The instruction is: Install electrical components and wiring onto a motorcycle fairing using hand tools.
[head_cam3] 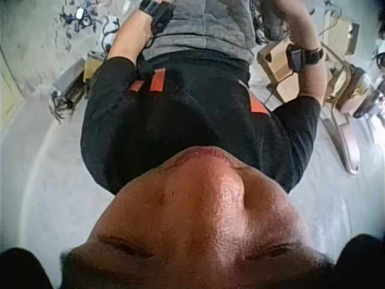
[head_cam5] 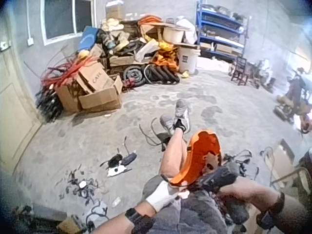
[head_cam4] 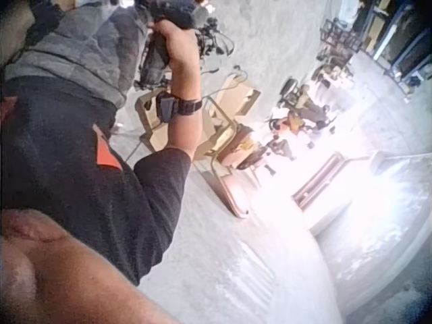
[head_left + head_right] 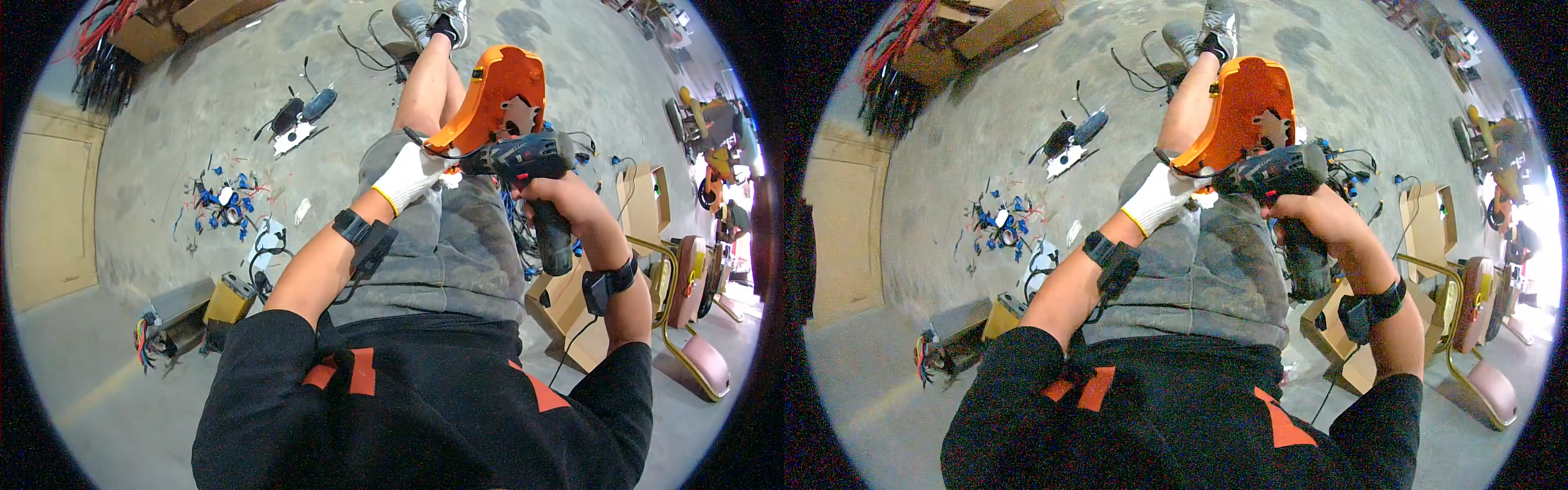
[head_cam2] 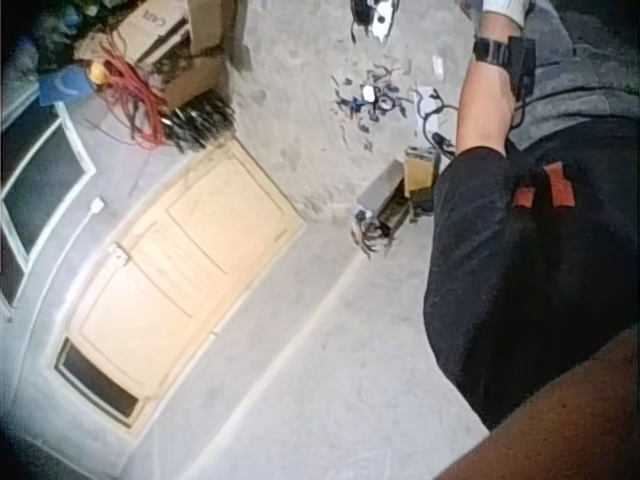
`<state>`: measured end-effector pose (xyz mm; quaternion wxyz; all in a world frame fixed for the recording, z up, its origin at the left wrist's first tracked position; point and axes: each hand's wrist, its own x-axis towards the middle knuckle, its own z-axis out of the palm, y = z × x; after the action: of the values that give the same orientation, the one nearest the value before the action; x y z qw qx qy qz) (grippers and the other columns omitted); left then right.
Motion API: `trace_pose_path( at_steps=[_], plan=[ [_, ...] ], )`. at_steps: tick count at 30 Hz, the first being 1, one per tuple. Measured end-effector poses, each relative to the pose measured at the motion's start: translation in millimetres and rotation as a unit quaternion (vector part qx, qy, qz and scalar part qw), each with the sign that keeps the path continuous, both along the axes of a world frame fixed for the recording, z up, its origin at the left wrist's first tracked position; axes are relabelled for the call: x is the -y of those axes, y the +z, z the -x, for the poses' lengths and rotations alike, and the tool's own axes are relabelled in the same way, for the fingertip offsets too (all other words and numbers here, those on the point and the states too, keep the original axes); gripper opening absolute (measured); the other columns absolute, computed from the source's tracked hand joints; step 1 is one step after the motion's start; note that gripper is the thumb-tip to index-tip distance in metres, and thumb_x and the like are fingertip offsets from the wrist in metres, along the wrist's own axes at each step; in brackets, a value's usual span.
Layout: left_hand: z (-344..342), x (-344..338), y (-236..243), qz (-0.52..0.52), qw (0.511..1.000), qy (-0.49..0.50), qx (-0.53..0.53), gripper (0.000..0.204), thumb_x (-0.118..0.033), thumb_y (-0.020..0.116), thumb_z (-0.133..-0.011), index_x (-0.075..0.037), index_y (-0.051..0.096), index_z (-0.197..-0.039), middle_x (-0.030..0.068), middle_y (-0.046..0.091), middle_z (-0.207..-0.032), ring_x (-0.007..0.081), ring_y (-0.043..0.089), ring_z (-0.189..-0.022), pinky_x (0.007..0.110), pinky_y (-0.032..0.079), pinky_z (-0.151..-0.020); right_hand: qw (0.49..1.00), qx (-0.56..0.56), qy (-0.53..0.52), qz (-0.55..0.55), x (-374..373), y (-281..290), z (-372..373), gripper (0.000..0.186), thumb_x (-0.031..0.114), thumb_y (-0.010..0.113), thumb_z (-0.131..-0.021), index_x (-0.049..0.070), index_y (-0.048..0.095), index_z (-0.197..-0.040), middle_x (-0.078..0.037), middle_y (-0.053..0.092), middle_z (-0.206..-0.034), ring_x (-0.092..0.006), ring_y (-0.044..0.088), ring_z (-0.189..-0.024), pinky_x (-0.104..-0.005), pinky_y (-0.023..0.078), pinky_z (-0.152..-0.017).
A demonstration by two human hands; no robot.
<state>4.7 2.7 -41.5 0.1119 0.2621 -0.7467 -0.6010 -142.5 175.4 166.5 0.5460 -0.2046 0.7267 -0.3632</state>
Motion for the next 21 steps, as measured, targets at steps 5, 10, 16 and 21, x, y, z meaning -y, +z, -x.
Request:
trace_pose_path(
  at_steps=[5, 10, 16, 21],
  plan=[
    [0.0, -1.5, 18.7, -0.111, 0.993, 0.001, 0.029, 0.024, -0.025, 0.068, -0.092, -0.002, 0.069, -0.099, 0.0041, 0.069, -0.075, 0.0120, 0.063, -0.061, 0.027, 0.048, -0.051, 1.000, 0.000, 0.031, -0.007, 8.7, 4.1, 0.1, 0.018, 0.011, 0.066, -0.076, 0.002, 0.065, -0.091, -0.005, 0.065, -0.078, -0.0149, 0.061, -0.059, -0.0299, 0.050, -0.056],
    [-1.2, -2.5, 22.8, -0.116, 0.993, 0.024, 0.018, 0.024, -0.021, 0.070, -0.090, 0.001, 0.069, -0.101, 0.0053, 0.069, -0.078, 0.0130, 0.064, -0.062, 0.028, 0.050, -0.050, 0.998, -0.004, 0.058, -0.006, 19.4, 10.0, -0.4, 0.020, 0.011, 0.063, -0.077, 0.000, 0.067, -0.093, -0.007, 0.067, -0.081, -0.0151, 0.062, -0.062, -0.0298, 0.050, -0.057],
    [-3.0, -3.8, 20.0, -0.189, 0.981, 0.039, -0.032, 0.023, -0.022, 0.062, -0.093, 0.000, 0.067, -0.101, 0.0096, 0.070, -0.082, 0.0195, 0.066, -0.067, 0.032, 0.050, -0.056, 0.996, -0.028, 0.067, -0.051, 27.1, 8.4, -2.8, 0.018, 0.008, 0.066, -0.075, 0.000, 0.065, -0.092, -0.006, 0.065, -0.079, -0.0162, 0.061, -0.059, -0.0305, 0.051, -0.054],
    [-1.8, -2.2, 11.5, -0.236, 0.970, 0.051, -0.025, 0.025, -0.024, 0.057, -0.094, -0.001, 0.067, -0.097, 0.0105, 0.070, -0.080, 0.0224, 0.065, -0.069, 0.034, 0.049, -0.061, 0.990, -0.054, 0.108, -0.076, 39.5, 14.6, -4.2, 0.020, 0.007, 0.067, -0.075, 0.001, 0.064, -0.093, -0.005, 0.064, -0.076, -0.0164, 0.061, -0.058, -0.0313, 0.051, -0.052]
  ],
)
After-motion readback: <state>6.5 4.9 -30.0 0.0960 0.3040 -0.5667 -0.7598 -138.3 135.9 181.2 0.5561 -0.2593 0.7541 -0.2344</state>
